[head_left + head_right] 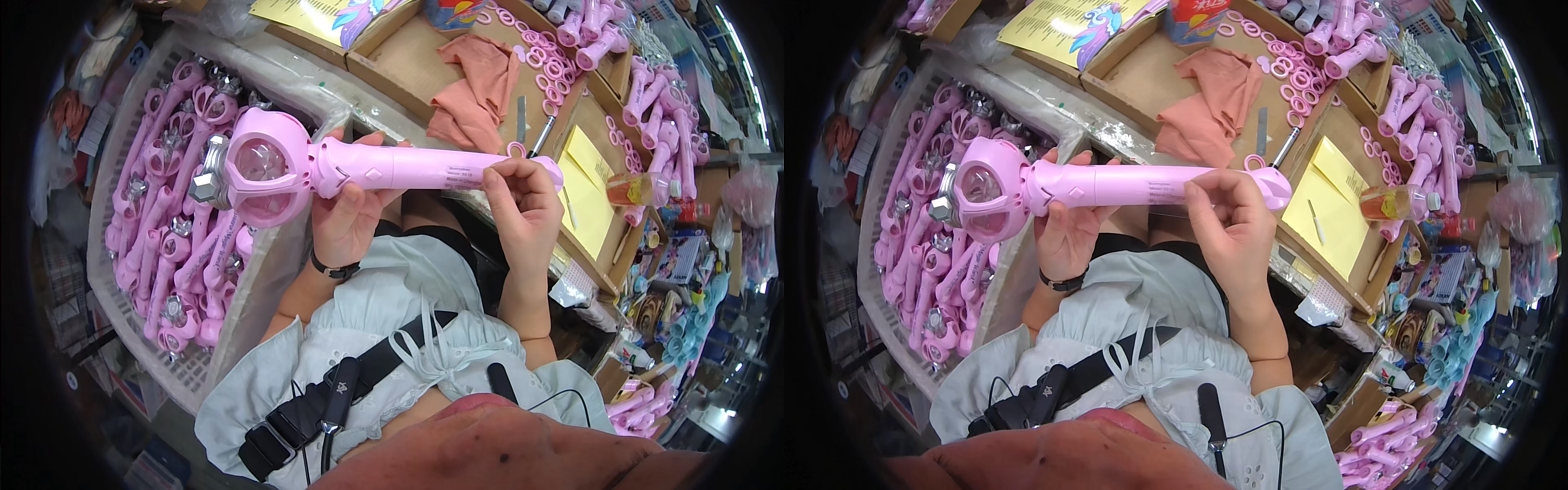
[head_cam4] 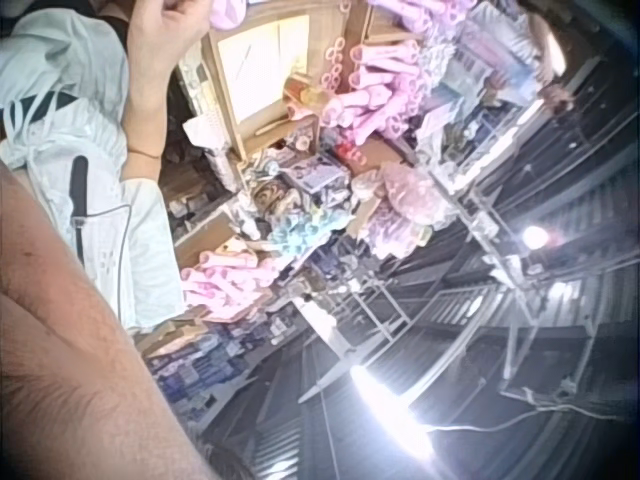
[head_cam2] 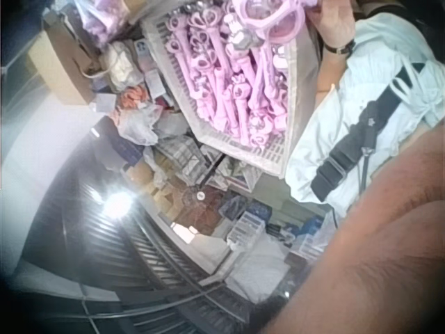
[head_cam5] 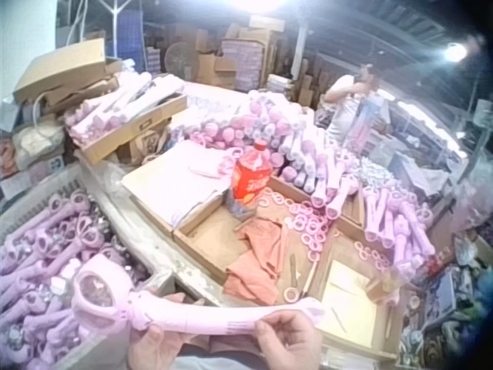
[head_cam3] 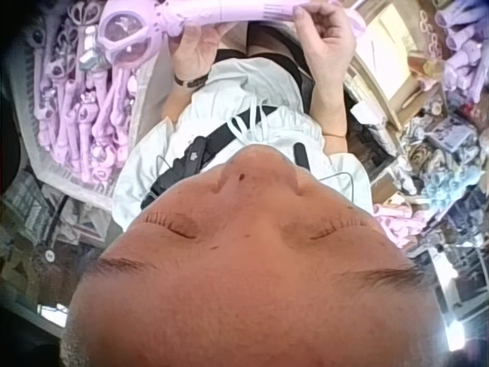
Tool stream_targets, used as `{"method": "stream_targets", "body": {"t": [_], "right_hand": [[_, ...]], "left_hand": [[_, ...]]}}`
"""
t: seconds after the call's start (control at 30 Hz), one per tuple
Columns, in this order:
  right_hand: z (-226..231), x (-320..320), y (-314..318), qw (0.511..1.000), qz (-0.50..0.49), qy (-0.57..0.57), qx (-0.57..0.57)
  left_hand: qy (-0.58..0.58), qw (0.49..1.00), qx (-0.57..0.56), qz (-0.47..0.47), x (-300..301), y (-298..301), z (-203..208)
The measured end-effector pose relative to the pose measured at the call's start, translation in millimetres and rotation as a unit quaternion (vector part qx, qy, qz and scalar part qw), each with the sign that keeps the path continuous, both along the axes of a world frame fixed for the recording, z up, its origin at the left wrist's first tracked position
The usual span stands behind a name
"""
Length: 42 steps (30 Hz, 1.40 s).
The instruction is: The person assembles pink light sticks by inserting a silver crown into the head, wiping the surface with a cloth, and inserting a small metal pin into the base. They repeat this sequence for multiple units, handling each one individually.
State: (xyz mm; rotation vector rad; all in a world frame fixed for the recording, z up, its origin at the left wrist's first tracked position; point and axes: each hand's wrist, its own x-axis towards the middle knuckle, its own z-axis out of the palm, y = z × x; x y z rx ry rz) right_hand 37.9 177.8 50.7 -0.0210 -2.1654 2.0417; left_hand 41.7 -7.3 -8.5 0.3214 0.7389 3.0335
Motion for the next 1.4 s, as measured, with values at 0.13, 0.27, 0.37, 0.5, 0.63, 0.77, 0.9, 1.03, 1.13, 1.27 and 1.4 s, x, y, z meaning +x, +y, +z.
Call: {"method": "stream_targets", "body": {"t": [0.13,0.27,0.37,0.5,0.63,0.77,0.9,1.03,1.13,1.27,1.4], "right_hand": [[0.6,-0.3,0.3,1.0,0.002,-0.005,-0.015],[0.5,-0.5,0.7,1.0,0.002,-0.011,-0.02],[-0.3,-1.3,1.3,1.0,0.004,-0.011,-0.018],[-1.9,-2.3,1.9,1.0,0.003,-0.009,-0.009],[-3.1,-2.3,1.9,1.0,-0.004,-0.002,0.005],[-4.4,-2.6,1.6,1.0,-0.007,-0.002,0.017],[-5.7,-2.8,1.7,1.0,-0.008,-0.004,0.011],[-5.8,-2.2,4.6,0.999,0.01,-0.032,0.041],[-6.5,-2.2,6.1,0.999,0.012,-0.038,0.032],[-8.2,-2.2,6.1,0.999,0.01,-0.032,0.035],[-8.6,-1.9,6.4,0.999,0.009,-0.031,0.034]], "left_hand": [[0.003,1.0,-0.012,0.0,-1.0,-0.5,-0.9],[0.011,0.999,-0.039,0.002,-2.0,-0.8,-0.9],[-0.001,1.0,-0.019,-0.001,-1.9,-0.7,-0.1],[-0.004,1.0,-0.004,-0.003,-1.6,-0.5,0.6],[-0.004,1.0,-0.007,-0.003,-1.6,-0.8,0.4],[-0.005,1.0,-0.006,-0.004,-1.3,-0.6,-0.4],[-0.006,1.0,0.002,-0.006,-1.5,-0.4,-1.4],[-0.009,1.0,-0.001,-0.005,-1.6,-0.3,-2.4],[-0.009,1.0,-0.002,-0.005,-1.8,0.2,-2.8],[-0.009,1.0,-0.004,-0.005,-1.5,0.8,-2.3],[-0.015,1.0,-0.005,-0.005,-0.7,1.0,-1.7]]}}
